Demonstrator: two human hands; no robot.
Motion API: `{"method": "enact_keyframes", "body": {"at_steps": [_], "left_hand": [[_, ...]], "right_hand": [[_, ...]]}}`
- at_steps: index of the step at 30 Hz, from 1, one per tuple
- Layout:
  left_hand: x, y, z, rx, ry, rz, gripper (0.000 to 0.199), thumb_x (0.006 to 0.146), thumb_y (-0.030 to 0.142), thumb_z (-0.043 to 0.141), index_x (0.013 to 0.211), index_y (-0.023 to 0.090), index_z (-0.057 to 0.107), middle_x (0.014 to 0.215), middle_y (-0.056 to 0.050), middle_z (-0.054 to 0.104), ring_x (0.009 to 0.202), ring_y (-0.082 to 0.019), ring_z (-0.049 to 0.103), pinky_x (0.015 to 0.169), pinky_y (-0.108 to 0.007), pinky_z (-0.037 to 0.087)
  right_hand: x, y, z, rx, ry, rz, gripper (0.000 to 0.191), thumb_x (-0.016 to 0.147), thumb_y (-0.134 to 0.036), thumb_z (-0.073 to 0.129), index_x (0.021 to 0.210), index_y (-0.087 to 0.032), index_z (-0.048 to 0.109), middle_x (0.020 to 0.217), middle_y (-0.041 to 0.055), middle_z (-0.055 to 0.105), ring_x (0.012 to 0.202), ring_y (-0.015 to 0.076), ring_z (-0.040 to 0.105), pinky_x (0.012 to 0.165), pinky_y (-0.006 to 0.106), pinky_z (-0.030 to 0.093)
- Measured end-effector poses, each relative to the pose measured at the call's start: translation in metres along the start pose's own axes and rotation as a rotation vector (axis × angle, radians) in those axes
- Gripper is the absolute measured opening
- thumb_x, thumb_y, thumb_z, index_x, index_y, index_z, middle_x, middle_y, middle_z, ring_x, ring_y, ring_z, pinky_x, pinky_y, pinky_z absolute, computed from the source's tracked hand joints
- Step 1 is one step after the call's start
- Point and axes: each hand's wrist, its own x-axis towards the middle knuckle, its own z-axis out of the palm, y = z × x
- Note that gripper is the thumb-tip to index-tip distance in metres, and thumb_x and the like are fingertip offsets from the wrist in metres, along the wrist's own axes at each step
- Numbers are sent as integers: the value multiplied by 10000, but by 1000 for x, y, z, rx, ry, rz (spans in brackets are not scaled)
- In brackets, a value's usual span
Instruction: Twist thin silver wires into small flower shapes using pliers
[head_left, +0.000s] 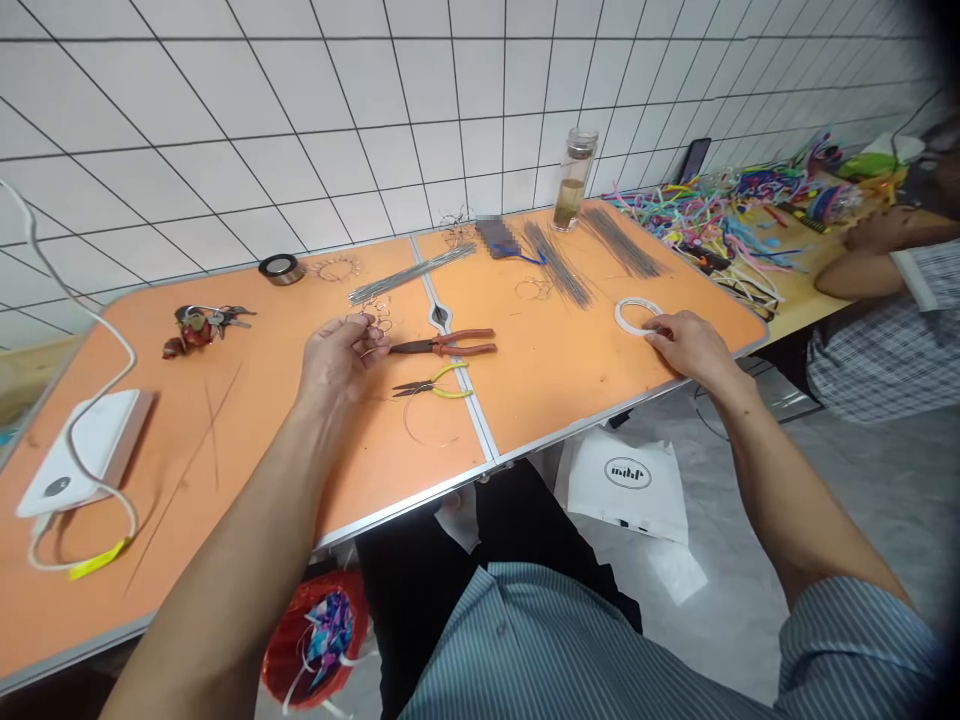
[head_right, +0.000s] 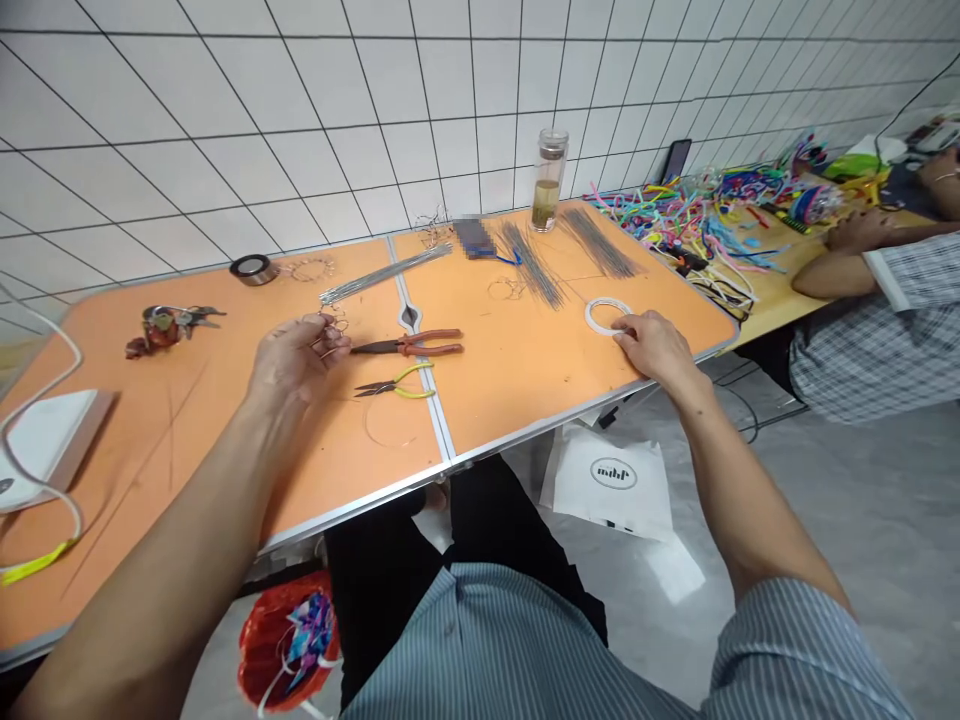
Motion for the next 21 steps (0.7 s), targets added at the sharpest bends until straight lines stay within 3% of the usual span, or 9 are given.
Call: {"method": "enact_keyframes", "body": {"at_steps": [3, 9, 15, 21], "left_hand": [[1, 2, -2, -4, 4, 7, 105, 854, 248, 821, 864, 167, 756, 709, -13, 704, 638, -136, 720, 648, -234, 660], [1, 8, -2, -31, 5, 21, 52, 879, 213, 769, 862, 166, 755, 700, -14, 703, 615, -132, 707, 601, -219, 639], [-1, 11, 0, -52, -6, 4, 104, 853, 247, 802, 871, 165, 741, 706, -8, 697, 617, -123, 711, 619, -217, 630], [-1, 11, -2, -56, -7, -13, 133, 809, 254, 790, 887, 161, 735, 720, -8, 701, 625, -127, 719, 639, -227, 636]], "right_hand": [[8, -4, -6, -41, 11, -24, 367, 1061, -380, 596, 1273, -201, 836, 1173, 159, 750, 1104, 317, 695, 905, 398, 497], [12, -14, -53, -330, -69, 36, 348, 1101, -326, 584, 1293, -178, 833, 1308, 207, 765, 1079, 273, 662, 796, 382, 369], [1, -19, -84, -371, -69, 192, 263, 1018, -260, 683, 1145, -159, 890, 1173, 227, 815, 813, 201, 592, 727, 392, 327], [-26, -16, -88, -345, 15, 253, 151, 928, -217, 744, 947, -165, 884, 986, 229, 811, 617, 171, 464, 656, 403, 320]]}}
